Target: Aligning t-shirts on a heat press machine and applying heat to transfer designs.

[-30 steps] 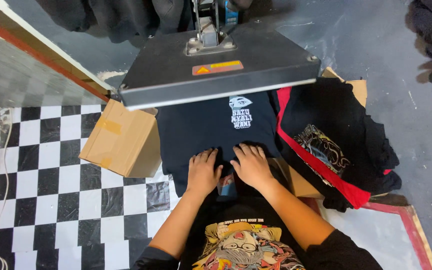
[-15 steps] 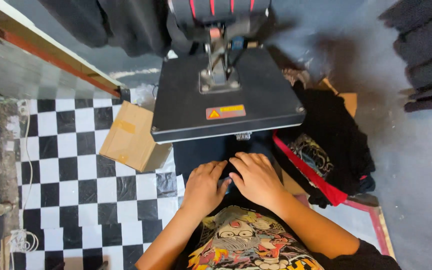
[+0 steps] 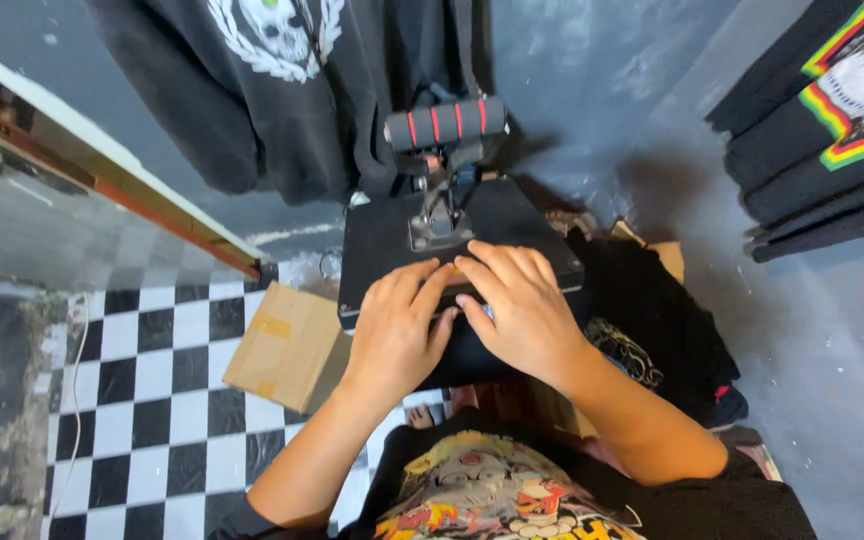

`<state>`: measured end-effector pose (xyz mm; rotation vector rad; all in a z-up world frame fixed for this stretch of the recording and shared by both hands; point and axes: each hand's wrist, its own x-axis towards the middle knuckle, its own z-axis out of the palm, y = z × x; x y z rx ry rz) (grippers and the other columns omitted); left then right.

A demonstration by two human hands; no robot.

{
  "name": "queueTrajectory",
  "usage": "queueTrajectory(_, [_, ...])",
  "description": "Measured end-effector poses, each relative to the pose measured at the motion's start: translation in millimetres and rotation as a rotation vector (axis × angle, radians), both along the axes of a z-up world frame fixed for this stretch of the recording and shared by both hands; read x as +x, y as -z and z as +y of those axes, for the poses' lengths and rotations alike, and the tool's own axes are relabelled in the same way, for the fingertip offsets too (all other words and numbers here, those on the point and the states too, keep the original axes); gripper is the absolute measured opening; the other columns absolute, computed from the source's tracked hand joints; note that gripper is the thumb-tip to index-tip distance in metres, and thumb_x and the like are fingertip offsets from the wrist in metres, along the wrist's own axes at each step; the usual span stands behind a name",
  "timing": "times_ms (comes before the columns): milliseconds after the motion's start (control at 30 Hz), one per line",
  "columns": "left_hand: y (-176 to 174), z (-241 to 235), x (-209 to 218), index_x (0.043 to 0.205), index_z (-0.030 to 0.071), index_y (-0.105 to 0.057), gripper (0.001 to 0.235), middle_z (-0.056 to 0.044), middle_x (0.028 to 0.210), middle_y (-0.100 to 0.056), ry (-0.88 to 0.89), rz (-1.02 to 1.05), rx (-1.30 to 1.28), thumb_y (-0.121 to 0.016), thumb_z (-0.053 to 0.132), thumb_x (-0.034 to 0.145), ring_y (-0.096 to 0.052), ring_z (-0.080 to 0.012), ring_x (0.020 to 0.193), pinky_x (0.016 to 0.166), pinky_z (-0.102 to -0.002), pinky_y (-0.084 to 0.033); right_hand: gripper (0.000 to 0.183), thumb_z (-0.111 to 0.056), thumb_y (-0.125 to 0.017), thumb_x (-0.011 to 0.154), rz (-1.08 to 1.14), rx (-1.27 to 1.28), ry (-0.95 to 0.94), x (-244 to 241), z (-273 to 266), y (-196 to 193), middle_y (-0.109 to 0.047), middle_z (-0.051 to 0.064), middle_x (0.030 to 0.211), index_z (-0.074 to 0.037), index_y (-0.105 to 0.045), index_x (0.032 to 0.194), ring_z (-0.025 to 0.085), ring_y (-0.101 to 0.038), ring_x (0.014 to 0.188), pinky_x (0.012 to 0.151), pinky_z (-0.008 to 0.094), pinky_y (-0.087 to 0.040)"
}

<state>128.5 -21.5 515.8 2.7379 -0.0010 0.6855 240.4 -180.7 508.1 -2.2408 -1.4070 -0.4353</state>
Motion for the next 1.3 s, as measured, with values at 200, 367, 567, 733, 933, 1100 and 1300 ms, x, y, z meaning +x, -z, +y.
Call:
queueTrajectory(200, [-43,27,29,0.134,0.007,-0.063,0.053,-0.017,0.129,-0.062,-0.013,-0.257,0.096,-0.076,0.018,0.084,-0.058,-0.0383,0.123,0.099,-0.048,-0.046,0.039,-0.027,-0.069,0.095,-0.132,0.140,0.078,16,33,-40,-0.063,0.014,0.132,-0.008,-0.067,0.129,0.032,-0.056,0.125,0.107,0.049,-0.038])
queueTrajectory(367, [-53,40,70,0.133,0.009,-0.064,0.052,-0.014,0.131,-0.061,-0.068,-0.424,0.193,-0.077,0.017,0.084,-0.058,-0.0364,0.126,0.098,-0.045,-0.046,0.036,-0.028,-0.068,0.098,-0.193,0.204,0.122,41,48,-52,-0.061,0.012,0.134,-0.009,-0.067,0.129,0.032,-0.053,0.129,0.111,0.051,-0.034])
queueTrajectory(567, [-45,47,110,0.132,0.010,-0.065,0.058,-0.013,0.131,-0.062,-0.202,-0.464,0.314,-0.082,0.018,0.077,-0.058,-0.0339,0.125,0.099,-0.045,-0.046,0.039,-0.019,-0.073,0.093,-0.302,0.258,0.092,83,70,-49,-0.060,0.015,0.135,-0.007,-0.066,0.128,0.034,-0.052,0.130,0.112,0.053,-0.034])
queueTrajectory(733, [-30,46,132,0.129,0.010,-0.066,0.049,-0.009,0.121,-0.065,-0.262,-0.503,0.378,-0.074,0.022,0.083,-0.059,-0.0293,0.120,0.099,-0.043,-0.046,0.040,-0.021,-0.067,0.094,-0.363,0.278,0.061,109,77,-36,-0.064,0.015,0.128,-0.008,-0.065,0.131,0.033,-0.056,0.128,0.109,0.050,-0.038])
queueTrajectory(933, [-23,42,129,0.135,0.010,-0.063,0.049,-0.009,0.125,-0.065,-0.302,-0.485,0.370,-0.069,0.024,0.088,-0.058,-0.0297,0.124,0.104,-0.046,-0.043,0.037,-0.019,-0.064,0.094,-0.368,0.333,0.028,114,79,-29,-0.067,0.016,0.124,-0.006,-0.067,0.129,0.034,-0.061,0.122,0.102,0.046,-0.048])
queueTrajectory(1100, [-36,36,117,0.134,0.011,-0.065,0.041,-0.008,0.123,-0.066,-0.303,-0.505,0.368,-0.065,0.023,0.094,-0.057,-0.0307,0.123,0.102,-0.044,-0.043,0.035,-0.021,-0.060,0.099,-0.380,0.297,0.094,108,83,-26,-0.067,0.013,0.126,-0.006,-0.066,0.130,0.032,-0.059,0.126,0.102,0.043,-0.049])
queueTrajectory(1300, [-30,44,120,0.133,0.015,-0.065,0.039,-0.003,0.119,-0.065,-0.289,-0.484,0.338,-0.064,0.024,0.094,-0.058,-0.0253,0.119,0.096,-0.039,-0.046,0.034,-0.019,-0.057,0.102,-0.300,0.313,0.082,102,85,-29,-0.065,0.017,0.130,-0.003,-0.066,0.130,0.034,-0.058,0.128,0.105,0.043,-0.049])
